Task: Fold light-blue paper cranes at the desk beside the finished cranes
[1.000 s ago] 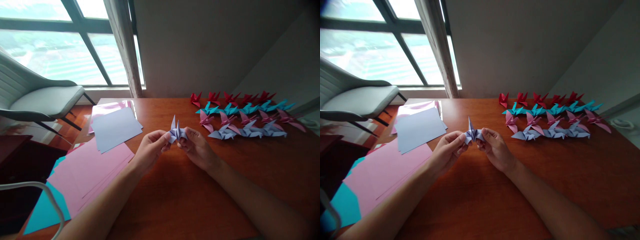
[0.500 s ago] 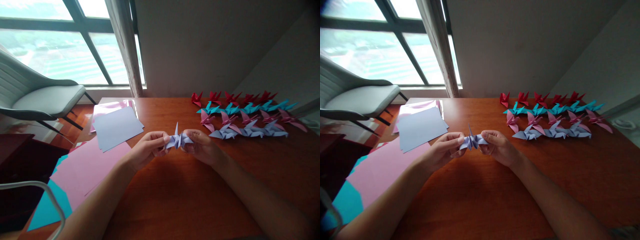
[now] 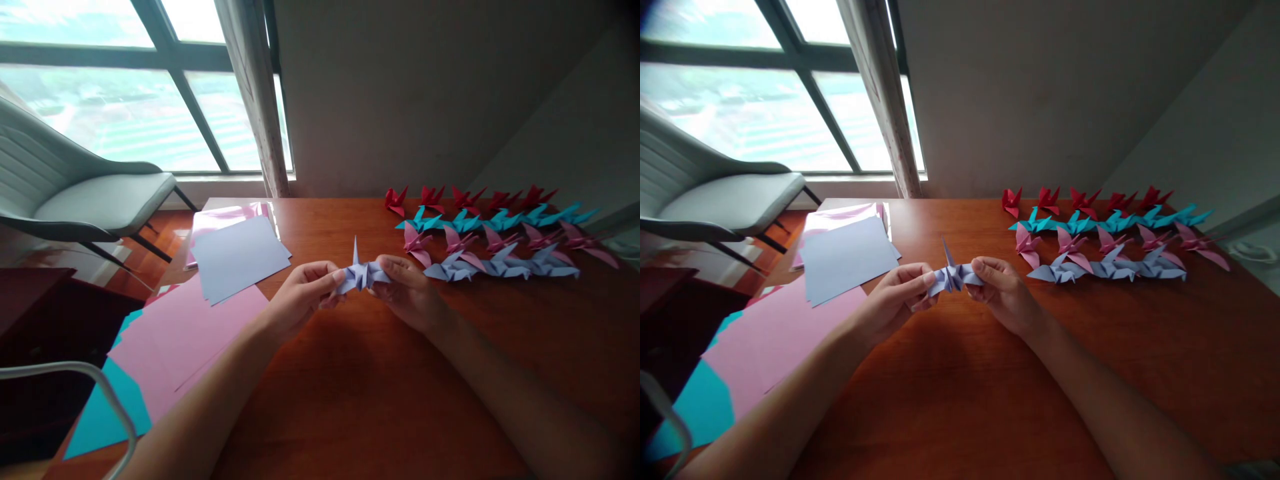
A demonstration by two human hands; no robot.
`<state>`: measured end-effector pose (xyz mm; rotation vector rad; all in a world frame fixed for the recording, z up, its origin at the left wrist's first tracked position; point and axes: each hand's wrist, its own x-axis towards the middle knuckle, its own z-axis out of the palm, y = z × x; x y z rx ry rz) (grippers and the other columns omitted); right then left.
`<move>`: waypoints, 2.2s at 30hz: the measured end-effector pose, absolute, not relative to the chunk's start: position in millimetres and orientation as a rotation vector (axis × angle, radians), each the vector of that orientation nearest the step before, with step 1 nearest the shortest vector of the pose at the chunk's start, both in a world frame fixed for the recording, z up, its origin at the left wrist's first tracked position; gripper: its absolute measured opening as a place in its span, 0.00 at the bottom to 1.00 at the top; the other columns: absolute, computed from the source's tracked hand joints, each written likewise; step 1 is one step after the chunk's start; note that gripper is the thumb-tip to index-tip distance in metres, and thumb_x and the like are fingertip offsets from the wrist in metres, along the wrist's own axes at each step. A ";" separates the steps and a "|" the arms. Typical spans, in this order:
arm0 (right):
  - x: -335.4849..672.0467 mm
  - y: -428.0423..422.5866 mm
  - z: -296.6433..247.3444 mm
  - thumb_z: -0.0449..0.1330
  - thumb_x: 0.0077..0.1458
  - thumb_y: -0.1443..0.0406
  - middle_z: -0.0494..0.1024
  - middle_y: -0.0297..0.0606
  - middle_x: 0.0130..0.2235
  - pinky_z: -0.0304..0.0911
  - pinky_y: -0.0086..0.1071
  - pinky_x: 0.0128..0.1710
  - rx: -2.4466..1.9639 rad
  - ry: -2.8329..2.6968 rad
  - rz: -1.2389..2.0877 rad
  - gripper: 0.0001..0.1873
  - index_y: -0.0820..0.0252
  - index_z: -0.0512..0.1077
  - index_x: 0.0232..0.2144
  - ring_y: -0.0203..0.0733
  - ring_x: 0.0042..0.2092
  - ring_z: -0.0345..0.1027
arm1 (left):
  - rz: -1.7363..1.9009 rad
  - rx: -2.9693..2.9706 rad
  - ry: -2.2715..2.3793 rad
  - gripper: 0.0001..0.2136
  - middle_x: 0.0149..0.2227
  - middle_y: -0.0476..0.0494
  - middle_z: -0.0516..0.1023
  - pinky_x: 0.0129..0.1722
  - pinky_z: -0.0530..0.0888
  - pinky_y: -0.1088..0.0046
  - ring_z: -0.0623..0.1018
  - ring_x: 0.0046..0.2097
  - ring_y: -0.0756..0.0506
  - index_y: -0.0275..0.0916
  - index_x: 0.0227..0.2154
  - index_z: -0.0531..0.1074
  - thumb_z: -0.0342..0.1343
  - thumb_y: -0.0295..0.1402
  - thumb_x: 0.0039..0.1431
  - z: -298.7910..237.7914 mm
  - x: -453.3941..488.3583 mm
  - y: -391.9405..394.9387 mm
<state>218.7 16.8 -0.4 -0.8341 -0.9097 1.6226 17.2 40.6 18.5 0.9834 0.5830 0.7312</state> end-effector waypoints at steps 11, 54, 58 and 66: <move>218.5 13.8 1.3 0.66 0.54 0.53 0.60 0.28 0.19 0.46 0.30 0.23 -0.750 -0.922 1.806 0.20 0.58 0.68 0.20 0.32 0.21 0.48 | 0.641 0.936 0.504 0.15 0.21 0.50 0.71 0.22 0.56 0.78 0.64 0.22 0.56 0.35 0.23 0.69 0.65 0.38 0.57 18.8 13.4 41.3; 229.2 24.4 11.4 0.68 0.51 0.52 0.81 0.37 0.33 0.62 0.33 0.38 -1.264 -1.481 1.455 0.16 0.59 0.81 0.30 0.41 0.36 0.70 | 0.744 0.988 0.724 0.15 0.20 0.51 0.67 0.24 0.56 0.78 0.63 0.23 0.55 0.35 0.21 0.67 0.62 0.38 0.57 17.7 9.5 50.5; 227.5 25.4 5.8 0.68 0.50 0.56 0.82 0.39 0.36 0.65 0.36 0.42 -1.249 -1.490 1.376 0.13 0.58 0.82 0.35 0.44 0.40 0.73 | 0.698 1.103 0.813 0.16 0.20 0.50 0.68 0.24 0.56 0.78 0.64 0.24 0.54 0.36 0.22 0.67 0.62 0.40 0.57 15.8 9.8 50.0; 227.7 26.6 1.9 0.67 0.50 0.57 0.83 0.39 0.36 0.66 0.35 0.38 -1.319 -1.466 1.421 0.12 0.59 0.81 0.32 0.43 0.37 0.74 | 0.658 1.285 0.916 0.17 0.22 0.49 0.71 0.25 0.59 0.76 0.66 0.24 0.52 0.36 0.23 0.69 0.59 0.45 0.59 11.8 10.9 50.4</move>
